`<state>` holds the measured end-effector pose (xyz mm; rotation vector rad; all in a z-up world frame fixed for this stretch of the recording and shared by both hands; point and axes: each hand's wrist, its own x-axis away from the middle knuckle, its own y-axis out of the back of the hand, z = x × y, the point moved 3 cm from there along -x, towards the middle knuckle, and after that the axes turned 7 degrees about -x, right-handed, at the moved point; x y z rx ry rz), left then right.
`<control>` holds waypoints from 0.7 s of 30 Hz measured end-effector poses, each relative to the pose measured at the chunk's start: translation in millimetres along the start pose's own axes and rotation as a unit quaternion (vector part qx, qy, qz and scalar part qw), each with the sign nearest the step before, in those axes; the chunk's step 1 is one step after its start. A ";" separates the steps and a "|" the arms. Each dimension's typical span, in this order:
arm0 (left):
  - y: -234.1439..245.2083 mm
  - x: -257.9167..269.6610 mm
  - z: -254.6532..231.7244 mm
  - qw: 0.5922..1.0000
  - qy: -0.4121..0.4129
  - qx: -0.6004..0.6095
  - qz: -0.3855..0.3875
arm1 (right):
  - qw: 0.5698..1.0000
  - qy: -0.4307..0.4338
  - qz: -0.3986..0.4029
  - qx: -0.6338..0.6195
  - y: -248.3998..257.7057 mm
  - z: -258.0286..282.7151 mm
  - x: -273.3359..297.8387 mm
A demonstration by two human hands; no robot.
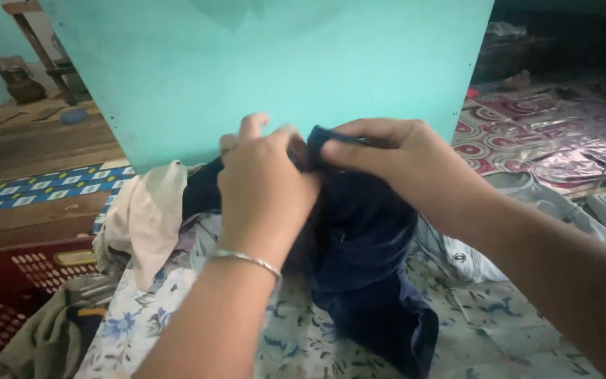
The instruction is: Folding various garments including jeans and t-shirts on a bed and organizing them into a laundry basket.
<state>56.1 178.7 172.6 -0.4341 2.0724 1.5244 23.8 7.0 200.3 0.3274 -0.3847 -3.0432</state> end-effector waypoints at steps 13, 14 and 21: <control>-5.8 -54.5 116.1 0.976 0.134 0.009 -0.171 | 0.889 0.030 -0.005 0.456 79.7 -11.4 -120.4; 5.4 -77.0 135.0 0.976 0.132 0.010 -0.174 | 0.889 0.032 -0.008 0.456 91.1 -7.0 -127.3; 100.0 -142.0 147.9 0.955 -0.009 -0.009 -0.297 | 0.849 0.265 -0.203 0.409 126.5 50.7 -126.7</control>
